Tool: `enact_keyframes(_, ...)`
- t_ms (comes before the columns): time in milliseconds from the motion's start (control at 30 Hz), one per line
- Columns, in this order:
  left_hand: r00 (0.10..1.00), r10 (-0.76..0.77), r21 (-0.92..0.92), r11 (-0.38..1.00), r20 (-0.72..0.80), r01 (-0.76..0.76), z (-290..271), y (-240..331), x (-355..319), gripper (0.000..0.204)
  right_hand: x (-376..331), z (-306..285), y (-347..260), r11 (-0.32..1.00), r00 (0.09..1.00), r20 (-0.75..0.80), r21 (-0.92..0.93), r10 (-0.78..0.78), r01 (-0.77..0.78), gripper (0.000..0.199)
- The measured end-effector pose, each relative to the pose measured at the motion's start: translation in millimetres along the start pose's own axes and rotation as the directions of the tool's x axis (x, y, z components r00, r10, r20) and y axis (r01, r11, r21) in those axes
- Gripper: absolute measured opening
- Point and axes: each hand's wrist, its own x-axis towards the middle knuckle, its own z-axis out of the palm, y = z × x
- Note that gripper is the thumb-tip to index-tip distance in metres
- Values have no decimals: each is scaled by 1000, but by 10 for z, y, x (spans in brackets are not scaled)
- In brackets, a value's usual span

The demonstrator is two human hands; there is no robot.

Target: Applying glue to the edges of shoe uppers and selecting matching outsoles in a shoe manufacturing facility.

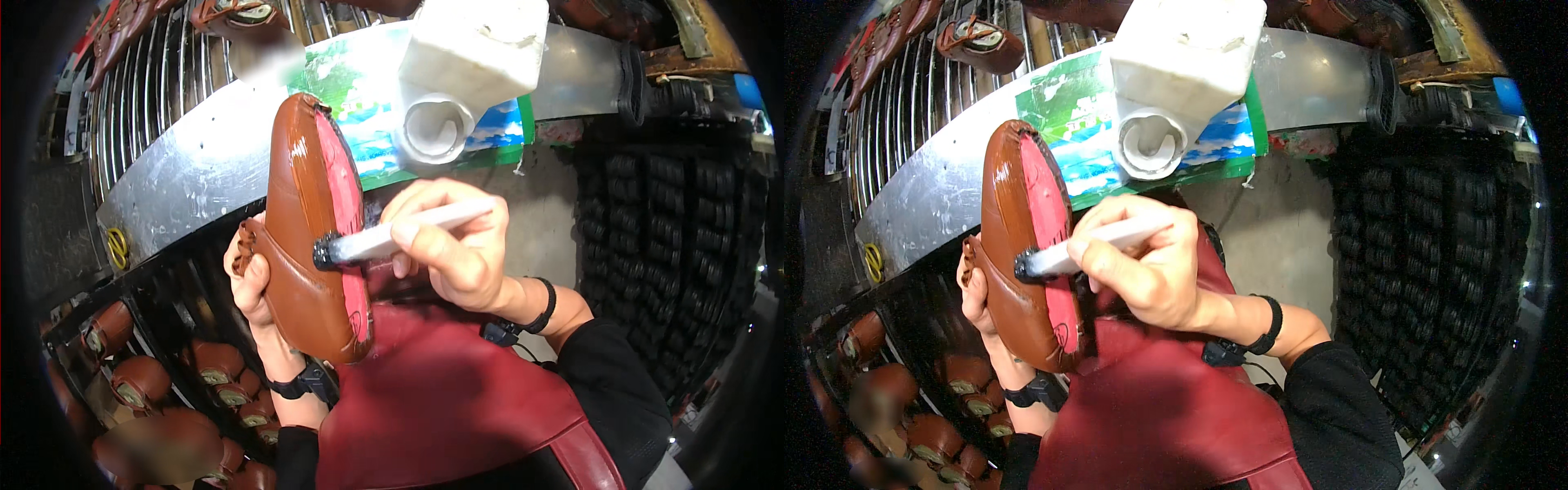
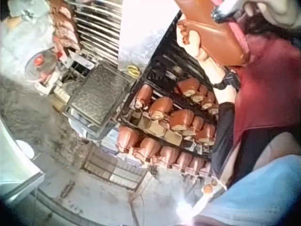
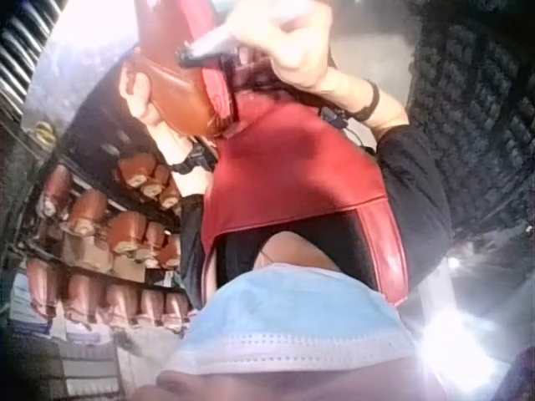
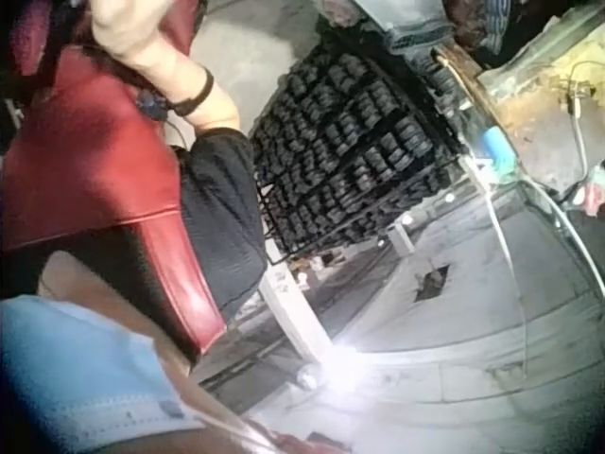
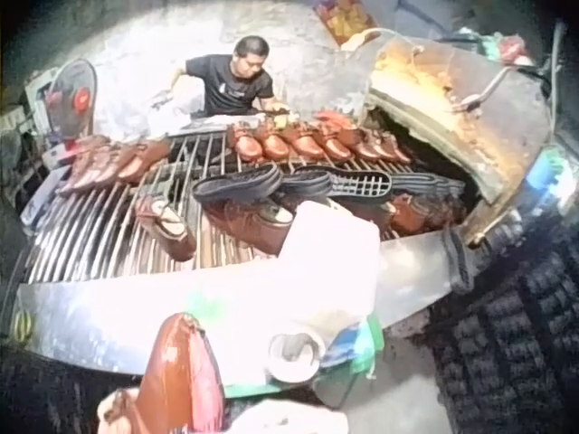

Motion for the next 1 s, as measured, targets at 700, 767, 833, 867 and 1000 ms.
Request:
enact_keyframes(700, 980, -62, -198, 980, -187, 25, 61, 249, 57, 32, 46, 120, -511, 852, 793, 556, -264, -249, 453, 27)
enact_keyframes(767, 993, -102, -434, 898, -55, 68, 66, 246, 72, 31, 191, 142, -565, 810, 728, 604, -219, -325, 544, 30)
enact_keyframes(833, 981, -52, -354, 935, -189, -19, 90, 122, 143, 36, 392, 128, -555, 765, 638, 639, -118, -430, 633, 32)
enact_keyframes(867, 977, -60, -339, 941, -204, -12, 135, 121, 171, 36, 429, 246, -289, 746, 643, 395, 211, -657, 632, 34)
enact_keyframes(1000, 947, -53, -264, 964, -318, -34, 254, 298, 118, 38, 954, 196, -554, 800, 635, 693, -140, -342, 584, 36)
